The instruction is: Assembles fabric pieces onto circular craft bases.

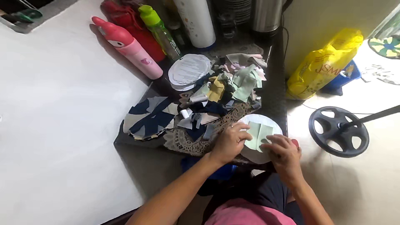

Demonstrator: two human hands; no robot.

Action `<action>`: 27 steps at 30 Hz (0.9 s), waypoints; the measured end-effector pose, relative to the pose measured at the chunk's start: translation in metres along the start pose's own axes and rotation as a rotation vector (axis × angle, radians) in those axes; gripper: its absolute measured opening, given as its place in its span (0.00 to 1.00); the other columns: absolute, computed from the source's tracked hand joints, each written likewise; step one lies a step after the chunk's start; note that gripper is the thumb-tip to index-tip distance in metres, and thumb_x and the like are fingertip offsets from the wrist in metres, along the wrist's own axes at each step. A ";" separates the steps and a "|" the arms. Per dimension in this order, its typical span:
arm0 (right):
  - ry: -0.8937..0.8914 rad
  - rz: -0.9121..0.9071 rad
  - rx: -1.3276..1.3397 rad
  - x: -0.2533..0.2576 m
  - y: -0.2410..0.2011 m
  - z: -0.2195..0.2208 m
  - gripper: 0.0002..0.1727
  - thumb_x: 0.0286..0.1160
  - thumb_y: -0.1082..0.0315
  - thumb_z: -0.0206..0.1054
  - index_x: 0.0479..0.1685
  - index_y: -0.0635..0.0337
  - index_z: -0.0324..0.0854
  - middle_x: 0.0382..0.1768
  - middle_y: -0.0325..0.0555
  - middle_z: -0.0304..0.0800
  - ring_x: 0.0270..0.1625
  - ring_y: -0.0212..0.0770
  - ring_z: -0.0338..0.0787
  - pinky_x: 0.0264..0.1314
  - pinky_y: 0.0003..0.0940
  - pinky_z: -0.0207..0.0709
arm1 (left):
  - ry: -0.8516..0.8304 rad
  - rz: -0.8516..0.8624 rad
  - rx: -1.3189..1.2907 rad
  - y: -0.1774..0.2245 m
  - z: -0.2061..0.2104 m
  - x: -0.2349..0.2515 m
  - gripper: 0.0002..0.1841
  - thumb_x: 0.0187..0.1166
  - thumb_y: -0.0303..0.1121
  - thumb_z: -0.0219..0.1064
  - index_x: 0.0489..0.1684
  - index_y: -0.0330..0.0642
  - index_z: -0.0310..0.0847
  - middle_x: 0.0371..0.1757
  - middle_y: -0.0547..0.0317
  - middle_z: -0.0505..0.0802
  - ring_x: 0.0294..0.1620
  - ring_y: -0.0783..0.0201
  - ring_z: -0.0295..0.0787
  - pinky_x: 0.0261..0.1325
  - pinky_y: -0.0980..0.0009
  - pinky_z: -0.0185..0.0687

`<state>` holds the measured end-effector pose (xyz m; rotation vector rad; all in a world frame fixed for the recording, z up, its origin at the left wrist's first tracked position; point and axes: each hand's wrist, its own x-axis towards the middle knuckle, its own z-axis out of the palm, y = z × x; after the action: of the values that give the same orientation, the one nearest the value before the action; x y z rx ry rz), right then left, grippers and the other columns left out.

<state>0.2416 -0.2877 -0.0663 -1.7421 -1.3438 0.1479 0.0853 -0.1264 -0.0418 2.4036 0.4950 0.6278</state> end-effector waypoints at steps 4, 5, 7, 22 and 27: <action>0.010 -0.024 -0.057 -0.005 0.001 0.004 0.14 0.66 0.73 0.67 0.40 0.46 0.98 0.57 0.45 0.95 0.70 0.60 0.86 0.69 0.65 0.71 | 0.034 -0.018 0.011 0.000 0.008 -0.010 0.11 0.74 0.23 0.66 0.38 0.44 0.97 0.62 0.47 0.94 0.73 0.47 0.85 0.79 0.51 0.75; 0.014 -0.024 -0.059 -0.005 0.002 0.005 0.14 0.66 0.73 0.67 0.40 0.46 0.98 0.57 0.45 0.95 0.70 0.59 0.86 0.70 0.66 0.71 | 0.044 -0.020 0.008 -0.001 0.009 -0.011 0.11 0.74 0.23 0.66 0.38 0.44 0.97 0.62 0.46 0.94 0.74 0.47 0.85 0.80 0.50 0.74; 0.018 -0.028 -0.073 -0.006 0.003 0.006 0.15 0.66 0.73 0.65 0.40 0.46 0.98 0.58 0.44 0.95 0.71 0.59 0.85 0.71 0.65 0.70 | 0.063 -0.009 0.007 -0.003 0.012 -0.013 0.12 0.74 0.22 0.65 0.38 0.44 0.97 0.62 0.46 0.94 0.74 0.46 0.85 0.82 0.49 0.72; 0.141 -0.012 -0.155 -0.009 0.001 0.013 0.19 0.66 0.76 0.55 0.51 0.69 0.88 0.63 0.66 0.89 0.67 0.61 0.89 0.67 0.53 0.81 | -0.268 -0.200 0.157 0.029 0.016 0.017 0.26 0.87 0.41 0.60 0.85 0.53 0.74 0.90 0.52 0.71 0.95 0.44 0.52 0.90 0.30 0.32; 0.131 -0.004 -0.261 -0.010 -0.002 0.016 0.19 0.70 0.74 0.53 0.54 0.72 0.86 0.64 0.67 0.88 0.69 0.65 0.87 0.70 0.60 0.77 | -0.303 -0.168 0.226 0.019 0.026 0.013 0.28 0.90 0.44 0.53 0.91 0.55 0.65 0.94 0.55 0.64 0.96 0.45 0.46 0.90 0.30 0.28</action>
<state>0.2266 -0.2871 -0.0783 -1.9287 -1.3154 -0.1489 0.1139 -0.1459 -0.0441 2.5727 0.6558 0.1343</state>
